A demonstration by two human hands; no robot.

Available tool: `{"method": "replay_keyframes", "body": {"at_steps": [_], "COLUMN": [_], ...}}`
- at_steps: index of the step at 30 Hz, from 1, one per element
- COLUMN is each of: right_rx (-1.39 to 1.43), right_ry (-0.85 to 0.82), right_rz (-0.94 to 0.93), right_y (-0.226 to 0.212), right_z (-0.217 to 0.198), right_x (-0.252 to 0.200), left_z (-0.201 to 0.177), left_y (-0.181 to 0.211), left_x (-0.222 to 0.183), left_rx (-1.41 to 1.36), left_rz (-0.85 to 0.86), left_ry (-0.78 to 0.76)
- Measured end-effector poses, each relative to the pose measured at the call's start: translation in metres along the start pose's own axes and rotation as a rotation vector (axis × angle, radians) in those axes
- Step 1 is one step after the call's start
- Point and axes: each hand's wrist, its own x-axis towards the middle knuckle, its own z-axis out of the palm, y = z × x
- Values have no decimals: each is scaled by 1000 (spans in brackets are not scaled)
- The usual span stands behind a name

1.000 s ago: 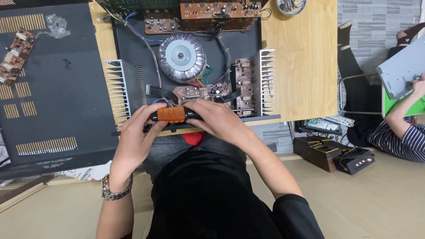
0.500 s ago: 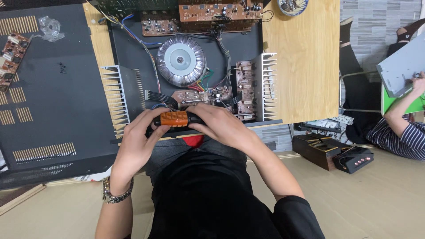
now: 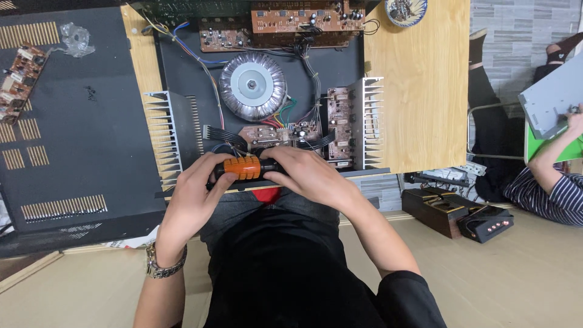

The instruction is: Repairing an electronic amplifier by adjusting internal components with a screwdriver

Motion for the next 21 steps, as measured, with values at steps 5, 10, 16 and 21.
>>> {"method": "replay_keyframes", "body": {"at_steps": [5, 10, 16, 21], "right_rx": [-1, 13, -31, -8], "right_ry": [14, 8, -3, 30], "right_rz": [-32, -52, -69, -34], "right_y": [8, 10, 7, 10], "right_z": [5, 3, -1, 5], "right_x": [-3, -2, -3, -3], "left_z": [-3, 1, 7, 13], "left_y": [8, 2, -3, -11], "left_x": [0, 1, 4, 4], "left_rx": [-9, 15, 141, 162], "left_rz": [-22, 2, -32, -61], "left_ry": [-23, 2, -3, 35]}}
